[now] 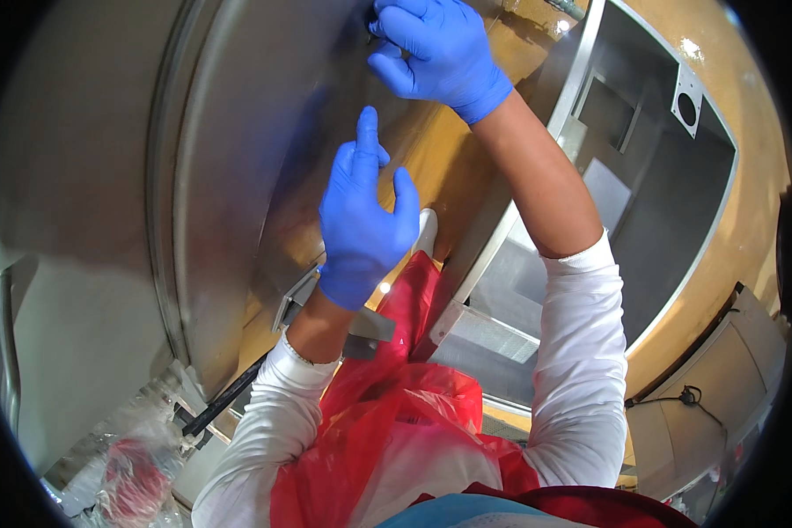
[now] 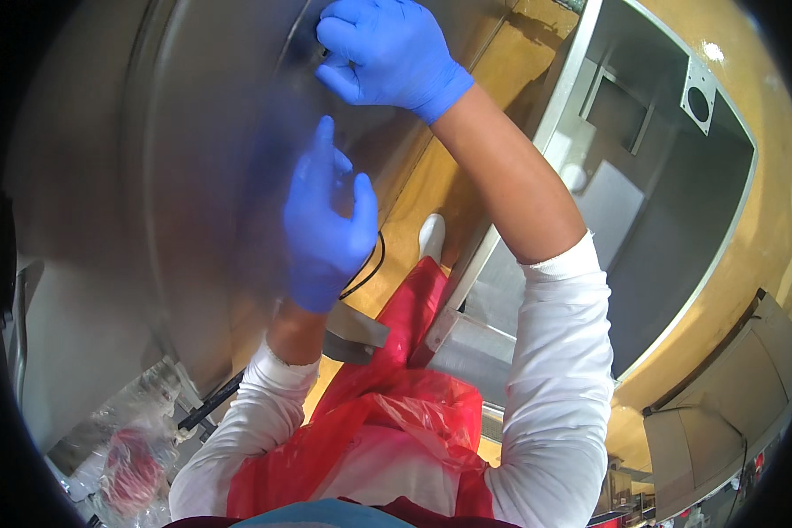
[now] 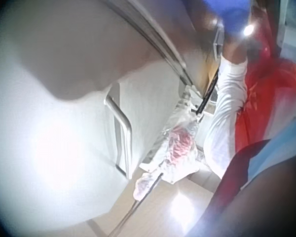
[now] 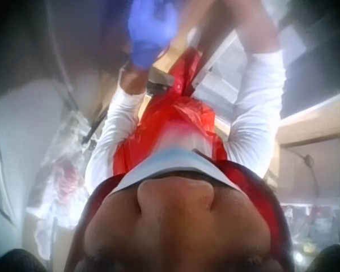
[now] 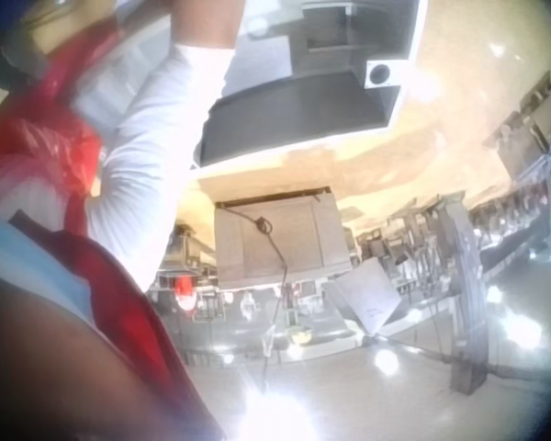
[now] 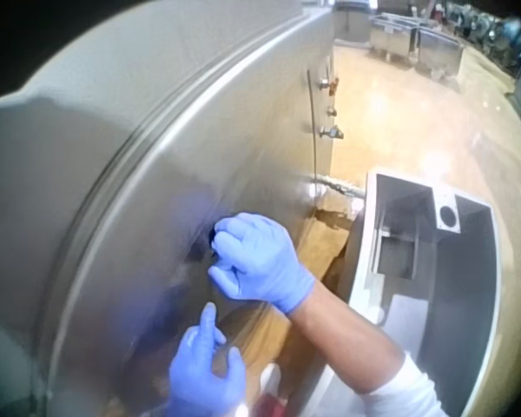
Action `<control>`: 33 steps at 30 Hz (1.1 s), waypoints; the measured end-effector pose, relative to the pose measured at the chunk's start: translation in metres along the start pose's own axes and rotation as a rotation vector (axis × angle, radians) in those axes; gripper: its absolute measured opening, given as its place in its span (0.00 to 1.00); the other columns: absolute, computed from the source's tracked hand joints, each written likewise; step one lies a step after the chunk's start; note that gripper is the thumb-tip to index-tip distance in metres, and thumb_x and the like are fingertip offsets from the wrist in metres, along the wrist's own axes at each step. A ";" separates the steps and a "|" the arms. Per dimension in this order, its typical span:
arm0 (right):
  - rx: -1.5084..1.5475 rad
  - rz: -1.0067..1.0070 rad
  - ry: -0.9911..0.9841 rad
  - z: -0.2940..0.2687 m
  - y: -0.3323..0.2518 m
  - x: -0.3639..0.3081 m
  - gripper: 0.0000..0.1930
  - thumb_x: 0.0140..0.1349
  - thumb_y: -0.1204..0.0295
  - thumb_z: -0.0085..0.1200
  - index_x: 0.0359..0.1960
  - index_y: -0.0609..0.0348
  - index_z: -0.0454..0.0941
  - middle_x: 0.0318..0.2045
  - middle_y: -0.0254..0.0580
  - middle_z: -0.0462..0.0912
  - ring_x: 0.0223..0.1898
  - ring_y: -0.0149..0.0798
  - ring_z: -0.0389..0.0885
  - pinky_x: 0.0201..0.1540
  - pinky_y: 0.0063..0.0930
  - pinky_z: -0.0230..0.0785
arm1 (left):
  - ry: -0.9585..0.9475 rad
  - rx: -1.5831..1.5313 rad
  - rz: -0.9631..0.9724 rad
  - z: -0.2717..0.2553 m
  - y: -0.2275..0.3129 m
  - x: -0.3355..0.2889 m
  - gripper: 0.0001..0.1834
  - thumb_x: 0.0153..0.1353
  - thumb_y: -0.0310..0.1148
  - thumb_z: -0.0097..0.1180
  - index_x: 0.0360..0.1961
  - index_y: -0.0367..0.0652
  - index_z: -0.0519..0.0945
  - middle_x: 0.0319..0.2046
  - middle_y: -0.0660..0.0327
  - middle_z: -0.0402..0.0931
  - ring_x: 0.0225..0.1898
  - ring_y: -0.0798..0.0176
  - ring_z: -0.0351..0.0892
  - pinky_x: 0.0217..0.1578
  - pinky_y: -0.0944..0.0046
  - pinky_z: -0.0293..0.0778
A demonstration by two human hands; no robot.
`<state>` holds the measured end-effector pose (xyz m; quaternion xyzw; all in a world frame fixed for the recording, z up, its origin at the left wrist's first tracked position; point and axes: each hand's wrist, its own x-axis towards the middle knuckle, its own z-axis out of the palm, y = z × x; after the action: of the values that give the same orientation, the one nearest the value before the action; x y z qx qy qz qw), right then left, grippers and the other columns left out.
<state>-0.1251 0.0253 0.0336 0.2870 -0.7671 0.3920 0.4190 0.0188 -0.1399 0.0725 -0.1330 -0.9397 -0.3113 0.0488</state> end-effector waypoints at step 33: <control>0.180 0.354 0.025 -0.001 -0.003 -0.025 0.11 0.57 0.75 0.66 0.43 0.55 0.87 0.39 0.43 0.88 0.42 0.44 0.88 0.48 0.33 0.82 | -0.018 0.221 0.047 0.010 0.009 0.080 0.34 0.61 0.26 0.52 0.70 0.32 0.66 0.43 0.45 0.77 0.39 0.38 0.83 0.37 0.42 0.81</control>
<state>-0.1106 0.0279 0.0136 0.1790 -0.7623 0.5301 0.3254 -0.0557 -0.1098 0.0837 -0.1517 -0.9653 -0.2033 0.0623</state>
